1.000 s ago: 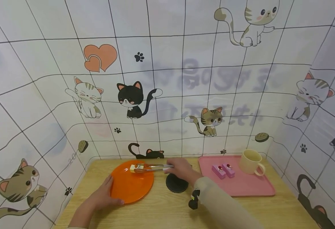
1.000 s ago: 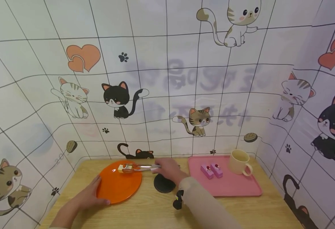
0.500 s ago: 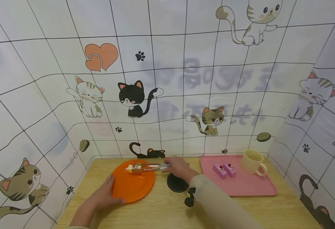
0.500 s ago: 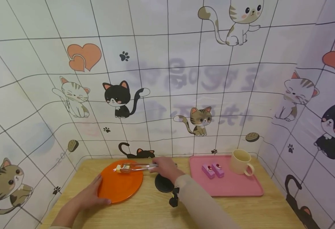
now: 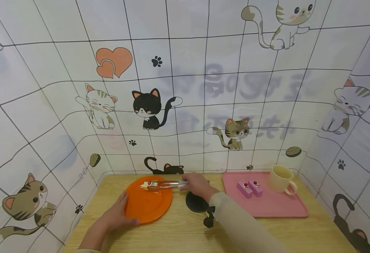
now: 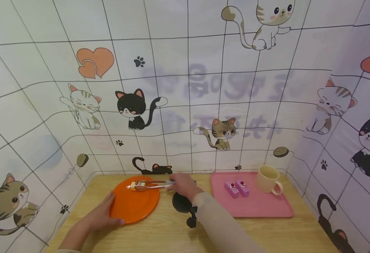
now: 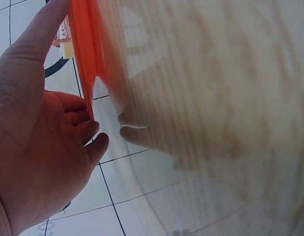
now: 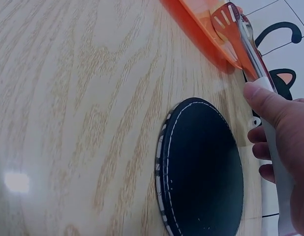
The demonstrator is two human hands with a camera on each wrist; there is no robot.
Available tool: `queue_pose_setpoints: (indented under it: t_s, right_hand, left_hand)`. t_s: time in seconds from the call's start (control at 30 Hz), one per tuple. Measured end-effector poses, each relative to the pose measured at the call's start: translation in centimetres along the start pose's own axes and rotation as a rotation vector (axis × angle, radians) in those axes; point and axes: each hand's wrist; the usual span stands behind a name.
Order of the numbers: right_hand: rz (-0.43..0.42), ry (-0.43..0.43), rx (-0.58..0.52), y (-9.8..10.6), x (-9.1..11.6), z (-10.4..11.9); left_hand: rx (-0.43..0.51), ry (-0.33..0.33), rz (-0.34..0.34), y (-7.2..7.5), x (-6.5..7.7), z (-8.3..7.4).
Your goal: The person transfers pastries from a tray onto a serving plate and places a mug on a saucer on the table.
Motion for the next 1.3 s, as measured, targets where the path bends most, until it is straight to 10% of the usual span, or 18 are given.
queue_pose_setpoints:
  t_s: [1.3]
  right_hand:
    - [-0.004, -0.034, -0.158, 0.3, 2.1, -2.1]
  left_hand:
    - [-0.007, -0.009, 0.004, 0.2, 0.2, -0.4]
Point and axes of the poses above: each hand's wrist, its own x-axis away from the middle knuckle, its own y-axis out of the back of the hand, z = x × y, and after that the axes turned 1 degree about x, right-handed
